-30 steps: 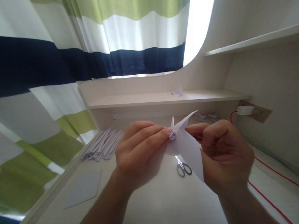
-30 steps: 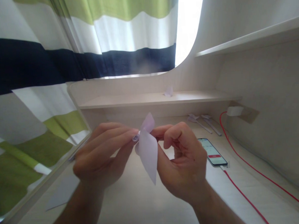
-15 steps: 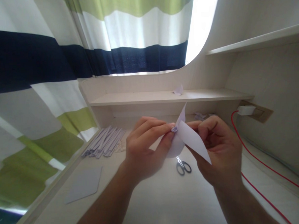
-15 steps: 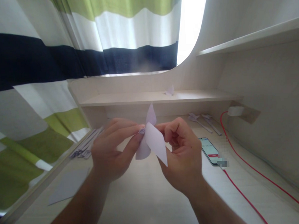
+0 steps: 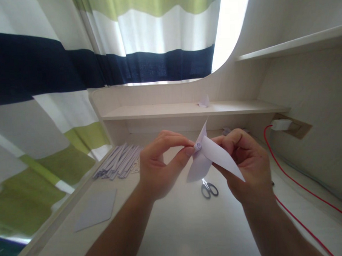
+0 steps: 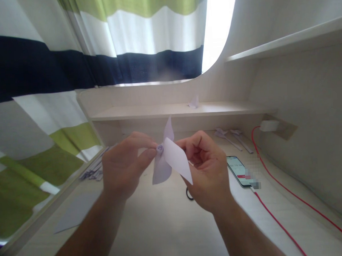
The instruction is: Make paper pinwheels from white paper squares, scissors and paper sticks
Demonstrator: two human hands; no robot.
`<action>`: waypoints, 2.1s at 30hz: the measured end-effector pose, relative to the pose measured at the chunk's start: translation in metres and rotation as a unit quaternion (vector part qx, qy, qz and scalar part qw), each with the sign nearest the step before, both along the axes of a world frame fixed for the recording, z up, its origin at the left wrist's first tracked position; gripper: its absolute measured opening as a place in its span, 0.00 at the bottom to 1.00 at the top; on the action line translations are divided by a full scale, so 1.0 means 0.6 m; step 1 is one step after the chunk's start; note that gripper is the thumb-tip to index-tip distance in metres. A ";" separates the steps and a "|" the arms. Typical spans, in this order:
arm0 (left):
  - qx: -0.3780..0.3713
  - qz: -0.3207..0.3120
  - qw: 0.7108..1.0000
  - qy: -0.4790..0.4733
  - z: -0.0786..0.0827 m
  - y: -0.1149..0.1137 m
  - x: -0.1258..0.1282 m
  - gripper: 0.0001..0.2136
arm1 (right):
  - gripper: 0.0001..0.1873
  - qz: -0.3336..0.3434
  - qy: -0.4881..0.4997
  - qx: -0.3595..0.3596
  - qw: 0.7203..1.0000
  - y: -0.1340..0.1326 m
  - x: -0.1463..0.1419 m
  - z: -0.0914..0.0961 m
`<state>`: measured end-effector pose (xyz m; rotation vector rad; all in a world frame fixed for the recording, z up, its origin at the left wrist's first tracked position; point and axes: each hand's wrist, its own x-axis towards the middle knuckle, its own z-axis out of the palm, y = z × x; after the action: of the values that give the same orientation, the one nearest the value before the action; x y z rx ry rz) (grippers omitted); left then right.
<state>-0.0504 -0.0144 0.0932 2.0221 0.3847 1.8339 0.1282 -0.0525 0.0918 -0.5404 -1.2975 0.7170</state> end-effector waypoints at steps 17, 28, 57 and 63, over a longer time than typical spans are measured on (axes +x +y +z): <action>0.013 0.060 0.995 0.076 0.008 -0.002 -0.006 0.04 | 0.25 -0.065 -0.048 -0.007 0.997 -0.006 -0.004 0.001; 0.030 0.097 0.990 0.098 0.010 -0.002 -0.010 0.05 | 0.24 -0.083 -0.072 0.000 0.994 -0.006 -0.010 0.003; -0.176 0.129 0.937 0.274 -0.044 0.050 0.029 0.06 | 0.24 -0.035 0.161 -0.088 0.982 0.095 0.033 -0.017; -0.258 0.052 0.939 0.223 -0.032 0.058 0.019 0.08 | 0.16 -0.073 0.062 -0.070 0.993 0.084 0.035 -0.013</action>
<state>-0.0391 0.0205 0.0738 2.0310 1.0002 1.1326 0.1491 -0.0023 0.0841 -0.6875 -1.0863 0.7123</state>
